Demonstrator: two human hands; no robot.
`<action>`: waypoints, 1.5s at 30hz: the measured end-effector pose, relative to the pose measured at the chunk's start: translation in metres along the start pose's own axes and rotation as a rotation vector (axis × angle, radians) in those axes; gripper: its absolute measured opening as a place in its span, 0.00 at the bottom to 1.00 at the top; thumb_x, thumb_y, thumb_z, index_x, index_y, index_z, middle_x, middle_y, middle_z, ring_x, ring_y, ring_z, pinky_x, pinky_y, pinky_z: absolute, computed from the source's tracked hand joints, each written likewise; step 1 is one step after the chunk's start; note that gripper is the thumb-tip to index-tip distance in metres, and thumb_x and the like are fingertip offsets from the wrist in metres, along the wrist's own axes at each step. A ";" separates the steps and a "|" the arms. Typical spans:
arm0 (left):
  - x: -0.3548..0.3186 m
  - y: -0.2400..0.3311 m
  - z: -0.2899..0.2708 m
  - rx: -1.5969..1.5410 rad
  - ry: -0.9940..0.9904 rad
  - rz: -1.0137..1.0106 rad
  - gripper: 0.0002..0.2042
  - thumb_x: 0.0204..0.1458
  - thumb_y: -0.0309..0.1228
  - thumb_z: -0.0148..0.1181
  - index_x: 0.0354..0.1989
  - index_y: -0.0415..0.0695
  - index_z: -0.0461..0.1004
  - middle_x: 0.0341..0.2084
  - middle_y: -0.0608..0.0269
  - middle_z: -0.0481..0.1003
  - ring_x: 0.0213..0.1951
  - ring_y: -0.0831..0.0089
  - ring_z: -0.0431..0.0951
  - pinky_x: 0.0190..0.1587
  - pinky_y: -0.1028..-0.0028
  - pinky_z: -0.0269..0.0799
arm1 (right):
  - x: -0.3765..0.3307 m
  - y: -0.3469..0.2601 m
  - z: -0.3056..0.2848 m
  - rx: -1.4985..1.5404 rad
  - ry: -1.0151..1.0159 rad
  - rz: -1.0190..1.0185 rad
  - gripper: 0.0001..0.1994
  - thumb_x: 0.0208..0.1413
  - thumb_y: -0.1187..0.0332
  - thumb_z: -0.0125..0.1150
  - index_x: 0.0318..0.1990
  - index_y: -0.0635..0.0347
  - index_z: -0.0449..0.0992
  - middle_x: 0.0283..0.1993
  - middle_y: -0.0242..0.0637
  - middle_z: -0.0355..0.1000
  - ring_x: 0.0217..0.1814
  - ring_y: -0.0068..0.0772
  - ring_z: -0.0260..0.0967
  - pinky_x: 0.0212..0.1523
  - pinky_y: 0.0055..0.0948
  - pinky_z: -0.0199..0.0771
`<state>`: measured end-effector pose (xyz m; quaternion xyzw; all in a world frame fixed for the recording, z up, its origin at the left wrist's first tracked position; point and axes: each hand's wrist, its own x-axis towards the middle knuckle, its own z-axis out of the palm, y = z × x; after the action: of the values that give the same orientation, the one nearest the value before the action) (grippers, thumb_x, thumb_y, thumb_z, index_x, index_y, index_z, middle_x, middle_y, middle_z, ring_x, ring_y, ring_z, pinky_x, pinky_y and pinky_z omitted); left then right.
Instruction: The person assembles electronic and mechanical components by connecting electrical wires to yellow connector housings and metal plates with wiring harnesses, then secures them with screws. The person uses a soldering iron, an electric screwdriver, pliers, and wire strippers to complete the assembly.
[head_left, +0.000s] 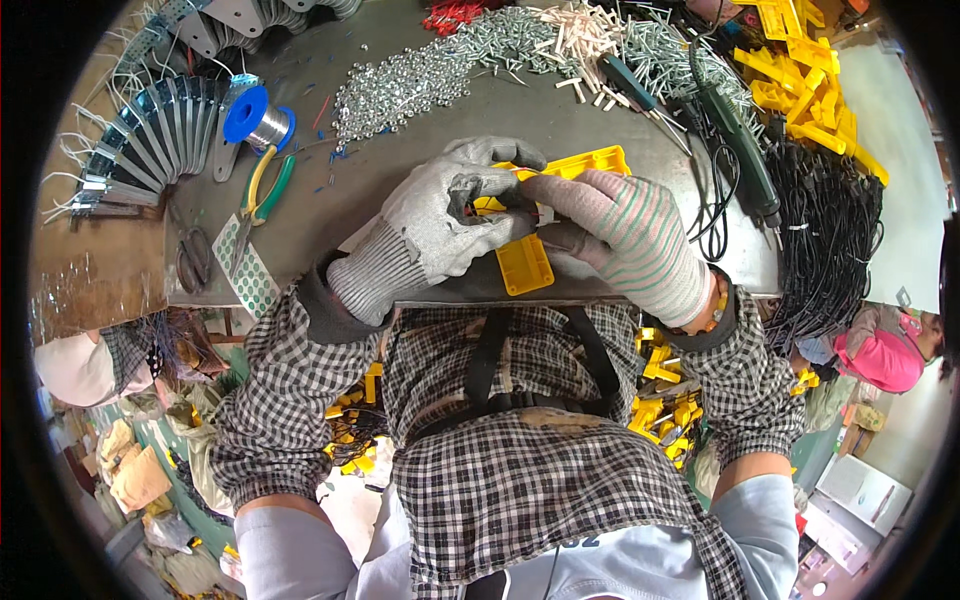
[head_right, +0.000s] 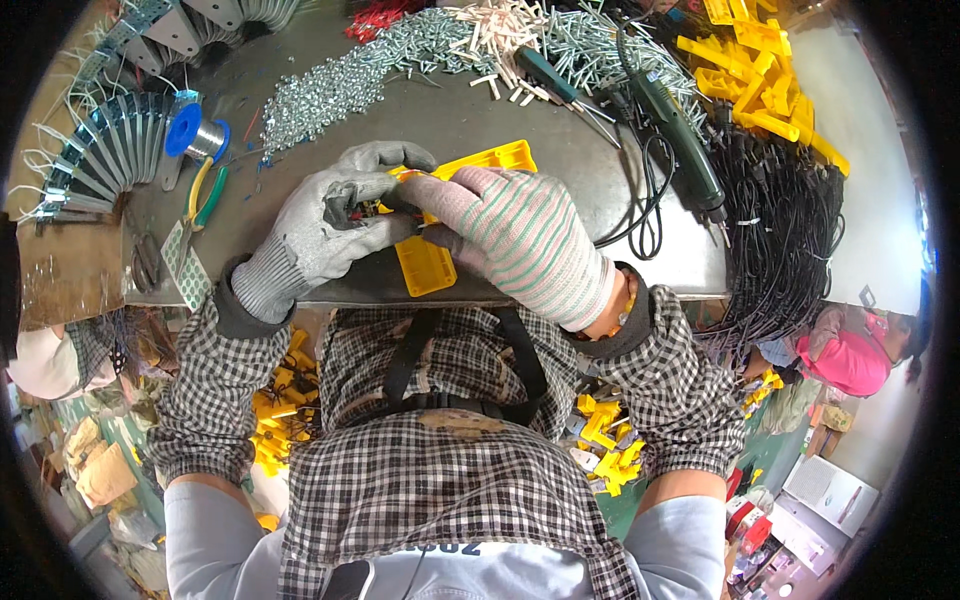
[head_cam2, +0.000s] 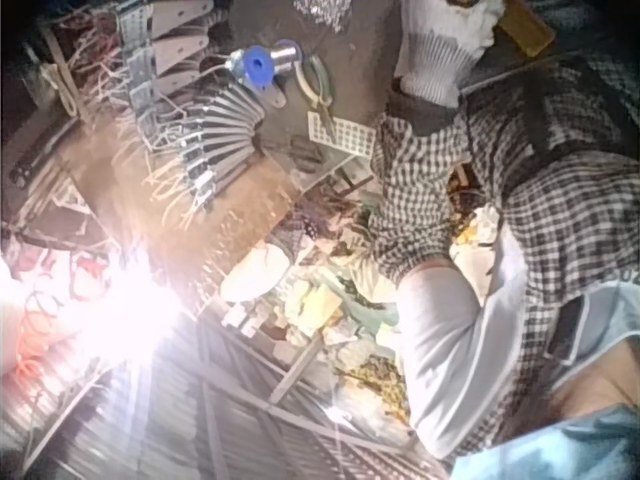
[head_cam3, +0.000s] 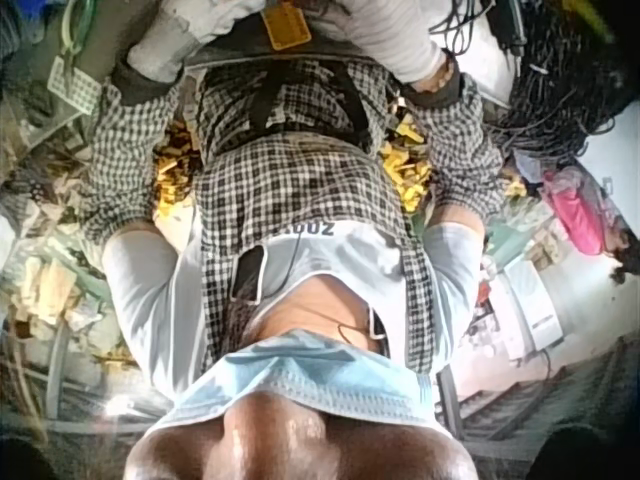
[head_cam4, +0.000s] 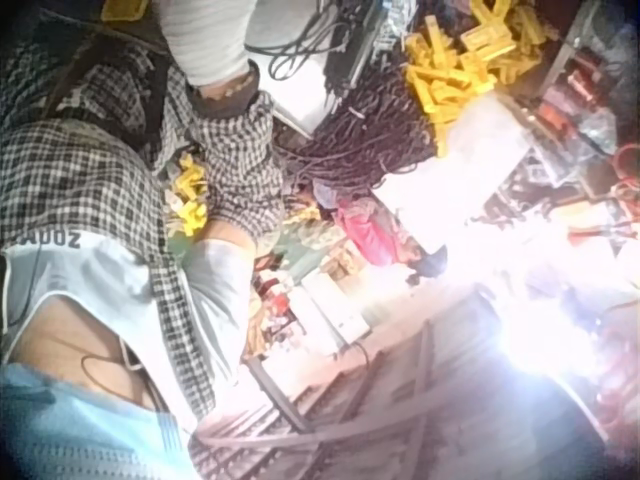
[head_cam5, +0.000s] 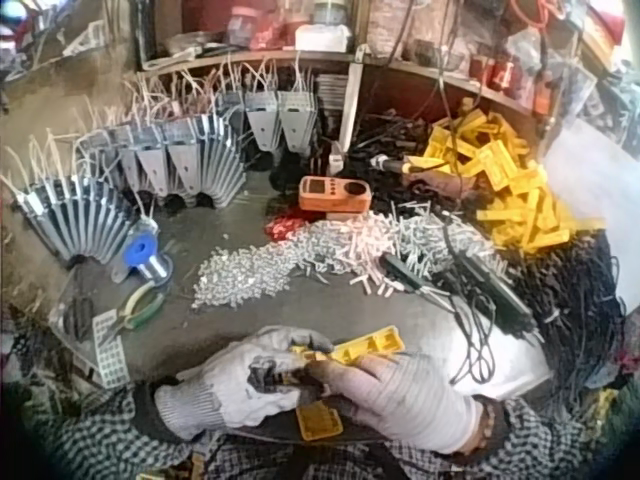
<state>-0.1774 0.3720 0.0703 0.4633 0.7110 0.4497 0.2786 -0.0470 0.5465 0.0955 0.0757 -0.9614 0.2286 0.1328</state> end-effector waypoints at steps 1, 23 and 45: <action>0.002 -0.001 0.001 0.038 -0.012 0.081 0.08 0.50 0.28 0.64 0.38 0.42 0.78 0.53 0.60 0.71 0.56 0.66 0.69 0.59 0.66 0.65 | -0.001 0.003 0.002 -0.006 0.034 -0.038 0.15 0.42 0.68 0.67 0.41 0.51 0.76 0.33 0.36 0.72 0.35 0.40 0.74 0.33 0.36 0.75; -0.013 0.000 0.015 -0.022 0.296 0.089 0.04 0.48 0.22 0.64 0.33 0.42 0.78 0.54 0.58 0.68 0.55 0.71 0.69 0.55 0.70 0.68 | -0.006 -0.010 0.018 0.450 0.188 0.335 0.08 0.50 0.73 0.66 0.39 0.62 0.79 0.35 0.42 0.79 0.36 0.35 0.79 0.39 0.28 0.76; -0.008 0.001 -0.013 -0.600 -0.134 -0.160 0.10 0.50 0.25 0.60 0.41 0.36 0.74 0.57 0.53 0.66 0.59 0.67 0.65 0.61 0.69 0.61 | 0.000 -0.007 0.016 0.170 0.146 -0.065 0.11 0.43 0.71 0.67 0.36 0.52 0.78 0.34 0.34 0.72 0.38 0.40 0.72 0.37 0.35 0.73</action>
<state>-0.1842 0.3601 0.0772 0.3315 0.5608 0.5846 0.4835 -0.0493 0.5330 0.0845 0.1010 -0.9233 0.3099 0.2031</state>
